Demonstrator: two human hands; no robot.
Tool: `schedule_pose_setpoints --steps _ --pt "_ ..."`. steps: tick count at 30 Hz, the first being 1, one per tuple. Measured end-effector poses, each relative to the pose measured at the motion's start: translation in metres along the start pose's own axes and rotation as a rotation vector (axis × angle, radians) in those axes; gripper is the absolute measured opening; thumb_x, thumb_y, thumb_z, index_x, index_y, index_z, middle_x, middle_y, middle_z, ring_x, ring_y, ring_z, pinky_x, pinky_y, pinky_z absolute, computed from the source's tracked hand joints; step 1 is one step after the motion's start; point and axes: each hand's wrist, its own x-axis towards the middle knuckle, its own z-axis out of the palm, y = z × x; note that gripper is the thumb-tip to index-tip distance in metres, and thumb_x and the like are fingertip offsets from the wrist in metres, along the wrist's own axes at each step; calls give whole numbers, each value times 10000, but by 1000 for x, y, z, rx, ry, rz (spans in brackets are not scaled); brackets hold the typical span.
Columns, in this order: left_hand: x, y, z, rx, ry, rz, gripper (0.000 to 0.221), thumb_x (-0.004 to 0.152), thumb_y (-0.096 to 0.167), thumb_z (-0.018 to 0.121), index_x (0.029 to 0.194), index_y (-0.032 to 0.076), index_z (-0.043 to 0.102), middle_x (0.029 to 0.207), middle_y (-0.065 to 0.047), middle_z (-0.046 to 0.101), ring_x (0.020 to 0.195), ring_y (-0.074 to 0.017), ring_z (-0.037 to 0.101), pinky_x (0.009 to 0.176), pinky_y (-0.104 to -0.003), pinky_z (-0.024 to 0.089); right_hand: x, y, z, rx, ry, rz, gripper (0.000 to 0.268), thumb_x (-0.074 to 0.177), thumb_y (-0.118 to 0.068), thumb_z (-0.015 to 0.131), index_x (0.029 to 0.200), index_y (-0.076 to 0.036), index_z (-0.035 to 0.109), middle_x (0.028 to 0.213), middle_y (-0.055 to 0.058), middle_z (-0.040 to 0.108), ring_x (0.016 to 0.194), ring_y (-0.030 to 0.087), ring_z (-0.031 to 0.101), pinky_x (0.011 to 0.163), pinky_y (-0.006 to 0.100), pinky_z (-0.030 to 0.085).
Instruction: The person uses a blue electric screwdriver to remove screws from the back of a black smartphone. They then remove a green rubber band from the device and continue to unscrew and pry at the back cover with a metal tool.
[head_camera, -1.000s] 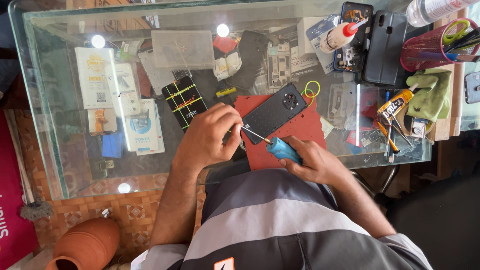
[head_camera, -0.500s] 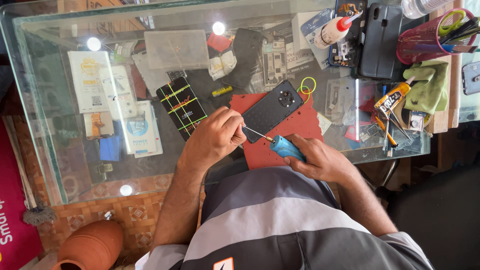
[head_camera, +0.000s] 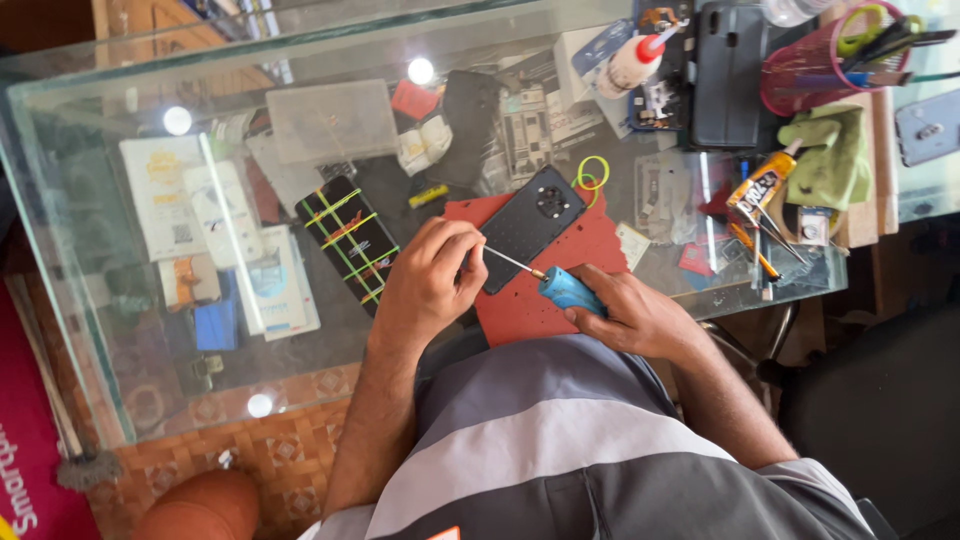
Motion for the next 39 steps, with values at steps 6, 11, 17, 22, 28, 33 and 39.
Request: schedule_pose_setpoints --steps 6,11,17,22,28,33,39 --pt "5 -1 13 57 22 44 184 852 -72 711 1003 -9 629 984 -113 650 906 -302 652 778 -404 555 -5 7 8 69 32 -45 435 880 -250 653 1228 -3 572 694 176 669 609 333 679 572 448 492" --pt "12 0 25 94 19 71 171 830 -83 689 977 -10 641 976 -111 664 896 -301 661 780 -409 561 -15 5 8 128 72 -48 451 884 -241 644 1270 -21 565 724 166 681 630 333 684 575 454 496" --pt "22 5 40 -22 -2 106 165 881 -60 674 1036 -6 661 1034 -132 682 946 -300 676 839 -404 570 -40 9 16 242 178 -30 313 898 -229 610 1142 -34 583 739 161 680 657 344 686 603 461 502" --pt "26 8 58 -40 -38 188 121 907 -21 704 1022 9 689 1017 -112 704 957 -312 700 897 -413 555 -64 18 37 264 344 -27 315 912 -278 633 1083 -20 573 729 182 646 682 372 663 602 479 484" --pt "25 5 79 -10 -126 307 70 913 -17 677 965 -2 634 932 -112 678 871 -301 681 819 -396 555 -86 21 63 371 429 14 343 957 -342 619 1001 -7 558 690 182 628 634 376 643 567 481 459" --pt "23 9 91 -45 -132 423 53 872 -50 665 908 -28 632 933 -139 668 842 -305 670 765 -394 567 -103 23 80 420 471 24 368 989 -373 606 1011 -7 573 664 157 614 601 331 626 541 447 462" --pt "32 21 91 -164 -151 581 58 835 -72 663 888 -56 647 896 -154 661 858 -328 677 737 -402 576 -124 27 84 869 267 73 376 974 -349 567 1142 -13 574 728 40 606 510 151 620 429 326 519"
